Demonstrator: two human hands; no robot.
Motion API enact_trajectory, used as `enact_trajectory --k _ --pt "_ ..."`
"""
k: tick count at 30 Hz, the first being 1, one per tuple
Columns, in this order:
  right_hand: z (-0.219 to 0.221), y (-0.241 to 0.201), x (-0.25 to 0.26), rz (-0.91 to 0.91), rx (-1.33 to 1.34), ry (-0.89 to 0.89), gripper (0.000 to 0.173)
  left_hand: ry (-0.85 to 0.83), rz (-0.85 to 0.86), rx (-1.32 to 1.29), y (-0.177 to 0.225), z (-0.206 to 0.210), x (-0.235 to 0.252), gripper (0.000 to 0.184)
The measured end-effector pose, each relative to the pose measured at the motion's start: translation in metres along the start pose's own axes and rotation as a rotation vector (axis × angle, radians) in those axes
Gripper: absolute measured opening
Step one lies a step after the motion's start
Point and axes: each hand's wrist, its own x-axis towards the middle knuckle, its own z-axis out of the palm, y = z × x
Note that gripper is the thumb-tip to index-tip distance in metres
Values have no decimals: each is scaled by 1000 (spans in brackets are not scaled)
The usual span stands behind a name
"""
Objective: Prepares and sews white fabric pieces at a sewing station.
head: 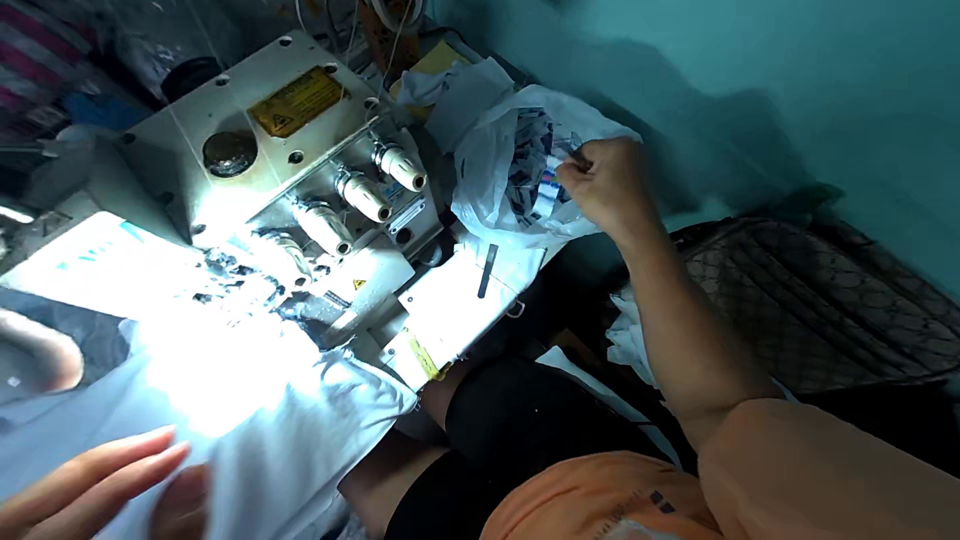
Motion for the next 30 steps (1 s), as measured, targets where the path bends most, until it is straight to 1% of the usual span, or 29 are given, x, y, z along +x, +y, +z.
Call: enact_trajectory --k 1,2,3,5,6,7,8,10,11,12,13,14,15,16,17,18,19,21,23,25,26,28,30 --pt "0 -5 -9 -70 131 75 23 16 36 40 5 15 0 13" --pt "2 -15 -19 -129 334 120 15 44 70 80 9 36 -1 13" --pt "5 -30 -35 -147 586 105 8 98 101 99 13 60 -3 14" --pt "15 -62 -76 -110 969 -93 14 228 149 137 15 105 -9 21" --pt "21 -75 -96 -75 1087 -226 15 258 186 188 12 123 -12 27" --pt "28 -86 -114 -21 1185 -355 17 278 238 253 7 135 -15 30" --pt "36 -95 -129 43 1257 -464 19 302 290 319 0 143 -17 29" --pt "50 -109 -150 189 1347 -615 22 356 360 389 -12 146 -21 21" --pt "54 -113 -157 241 1359 -675 22 370 377 373 -15 142 -23 15" --pt "56 -114 -160 252 1342 -739 22 383 366 307 -14 136 -25 8" --pt "58 -114 -162 221 1308 -797 20 398 305 200 -10 130 -26 6" --pt "60 -112 -161 154 1262 -843 14 401 175 65 -4 123 -28 7" --pt "62 -110 -158 60 1202 -865 8 390 -7 -116 3 116 -29 9" --pt "65 -109 -154 -47 1123 -868 15 371 -211 -308 8 109 -30 8" --pt "67 -108 -150 -132 1041 -860 24 347 -379 -472 11 102 -31 8" --pt "70 -108 -146 -194 978 -864 27 323 -489 -579 12 97 -31 10" --pt "73 -109 -144 -239 942 -875 26 303 -547 -633 12 94 -32 11" --pt "74 -115 -142 -285 913 -875 15 279 -582 -648 12 92 -34 11" --pt "77 -119 -142 -345 927 -817 6 241 -585 -616 12 90 -35 10" --pt "83 -123 -144 -390 959 -698 12 199 -603 -610 9 88 -36 9" --pt "84 -124 -145 -414 972 -643 13 200 -629 -631 8 88 -36 10" --pt "85 -125 -146 -427 1005 -580 14 279 -695 -778 6 89 -37 14" --pt "84 -127 -149 -443 1006 -577 13 373 -683 -1007 4 93 -38 21"
